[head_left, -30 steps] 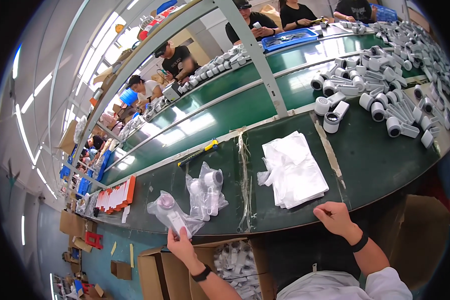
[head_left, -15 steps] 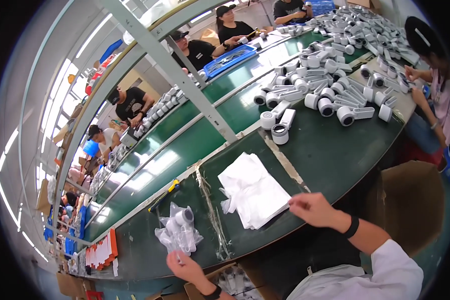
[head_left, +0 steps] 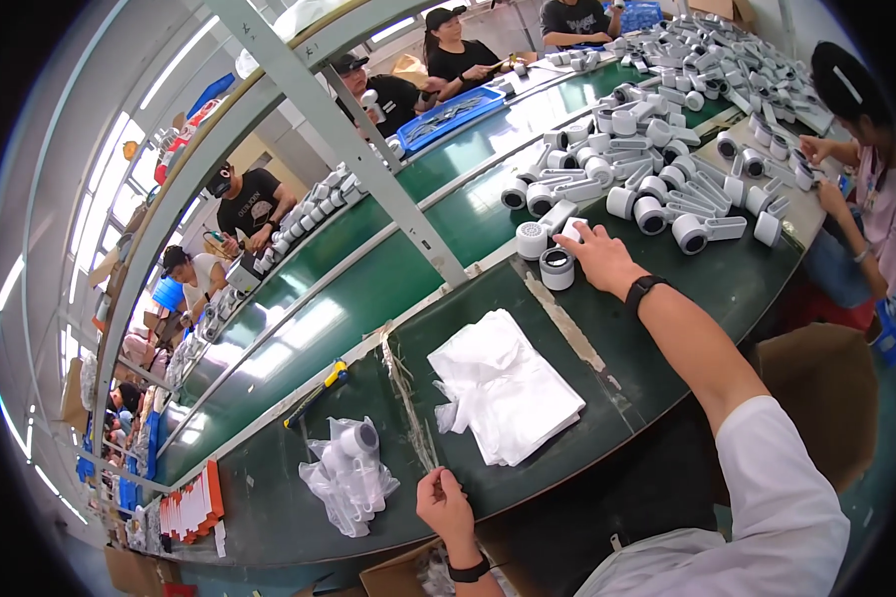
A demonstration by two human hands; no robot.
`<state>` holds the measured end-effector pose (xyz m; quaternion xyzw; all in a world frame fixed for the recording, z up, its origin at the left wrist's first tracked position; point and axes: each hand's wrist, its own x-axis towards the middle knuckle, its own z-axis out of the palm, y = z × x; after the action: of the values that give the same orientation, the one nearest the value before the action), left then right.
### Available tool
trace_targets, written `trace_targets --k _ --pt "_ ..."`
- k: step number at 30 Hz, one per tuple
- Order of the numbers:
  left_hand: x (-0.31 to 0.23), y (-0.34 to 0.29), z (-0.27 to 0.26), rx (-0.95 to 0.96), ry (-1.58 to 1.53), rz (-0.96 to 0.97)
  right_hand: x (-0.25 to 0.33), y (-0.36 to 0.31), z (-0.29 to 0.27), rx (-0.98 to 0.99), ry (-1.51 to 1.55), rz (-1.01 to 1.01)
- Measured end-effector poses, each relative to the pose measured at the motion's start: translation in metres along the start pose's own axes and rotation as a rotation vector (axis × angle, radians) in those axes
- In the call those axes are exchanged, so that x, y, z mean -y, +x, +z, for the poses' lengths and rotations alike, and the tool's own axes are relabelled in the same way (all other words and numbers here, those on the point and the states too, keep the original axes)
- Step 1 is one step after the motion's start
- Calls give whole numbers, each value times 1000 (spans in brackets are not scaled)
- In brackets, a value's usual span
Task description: The person picks up a handheld fan, slides it into a plastic bag, and places the bagged fan into a cardboard box, repeating the process for several more fans.
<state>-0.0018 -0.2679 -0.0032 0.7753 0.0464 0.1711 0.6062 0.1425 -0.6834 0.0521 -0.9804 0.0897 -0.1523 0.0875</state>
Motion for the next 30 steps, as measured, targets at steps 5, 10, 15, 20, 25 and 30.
trace_targets --k 5,10,15,20,25,30 --pt "1 -1 1 -15 -1 -5 -1 11 -4 143 -43 -1" --pt "-2 3 4 -20 31 -46 -12 -3 -20 337 10 -115" --pt "-43 -6 26 23 153 308 -4 -51 -35 202 188 -157" --pt "-109 -12 77 334 367 741 14 -110 -53 22 709 -77" --pt "-91 2 95 436 676 713 35 -176 -71 315 1485 208" --pt "-92 6 97 428 644 684 39 -217 -59 338 1539 217"
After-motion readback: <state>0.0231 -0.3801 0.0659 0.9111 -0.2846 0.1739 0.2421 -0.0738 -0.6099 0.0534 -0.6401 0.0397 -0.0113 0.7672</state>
